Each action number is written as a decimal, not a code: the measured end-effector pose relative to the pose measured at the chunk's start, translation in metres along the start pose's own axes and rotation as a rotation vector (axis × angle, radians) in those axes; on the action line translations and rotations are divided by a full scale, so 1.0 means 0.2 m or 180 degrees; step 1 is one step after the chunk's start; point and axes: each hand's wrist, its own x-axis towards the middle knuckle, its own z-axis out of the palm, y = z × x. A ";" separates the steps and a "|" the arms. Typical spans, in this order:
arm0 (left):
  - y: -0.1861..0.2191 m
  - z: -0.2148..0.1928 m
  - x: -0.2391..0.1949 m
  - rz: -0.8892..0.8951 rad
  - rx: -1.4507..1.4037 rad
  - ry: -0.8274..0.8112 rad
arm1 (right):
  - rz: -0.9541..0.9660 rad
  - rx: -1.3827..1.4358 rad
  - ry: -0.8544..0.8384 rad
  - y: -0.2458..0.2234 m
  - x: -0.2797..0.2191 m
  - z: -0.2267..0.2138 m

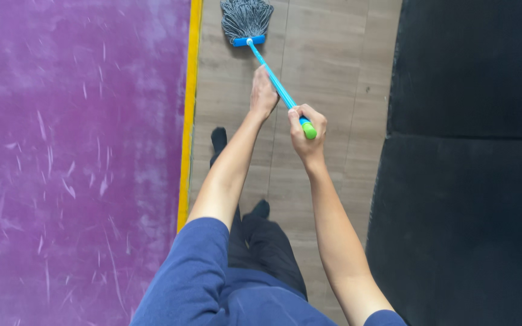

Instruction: The person mops a wood-patterned floor next to a purple and black mat by hand, then picks up a water bottle and pours liquid onto the floor to continue mopping.

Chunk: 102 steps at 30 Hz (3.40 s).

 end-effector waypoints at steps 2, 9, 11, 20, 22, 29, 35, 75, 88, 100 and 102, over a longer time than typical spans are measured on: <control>-0.03 0.04 -0.15 0.0999 0.0197 -0.0471 | 0.0101 0.0114 -0.0054 -0.03 -0.21 -0.15; -0.02 0.05 -0.79 0.1082 0.0532 -0.1137 | 0.0504 -0.0087 -0.0068 -0.23 -0.75 -0.50; -0.03 0.05 -0.98 0.1189 0.0553 -0.0786 | 0.0617 -0.0080 -0.0131 -0.27 -0.90 -0.54; 0.07 -0.04 -1.95 0.0271 0.0199 -0.0445 | 0.0062 0.1676 0.1090 -0.23 -1.68 -0.57; 0.03 -0.12 -2.13 0.0209 0.0182 -0.0545 | 0.0015 0.1713 0.1002 -0.23 -1.87 -0.58; -0.12 -0.47 -2.63 0.0224 0.0556 -0.1082 | -0.0021 0.1941 0.0440 -0.36 -2.38 -0.64; -0.20 -0.75 -3.02 0.0223 0.0572 -0.1041 | 0.0202 0.1885 -0.0188 -0.47 -2.65 -0.73; 0.63 0.78 -4.03 0.0171 -0.0125 -0.2022 | 0.0399 0.0898 0.0777 -0.12 -2.84 -2.20; 0.72 0.69 -2.84 0.0645 -0.0134 -0.1136 | -0.0028 0.1084 0.0386 -0.18 -2.02 -1.81; 0.27 0.96 -1.92 0.0467 0.1624 -0.2211 | 0.0629 0.0699 0.0353 0.83 -1.83 -1.45; 0.31 1.00 -1.93 -0.0086 0.1346 -0.2107 | 0.0477 0.0539 0.0152 1.00 -1.79 -1.39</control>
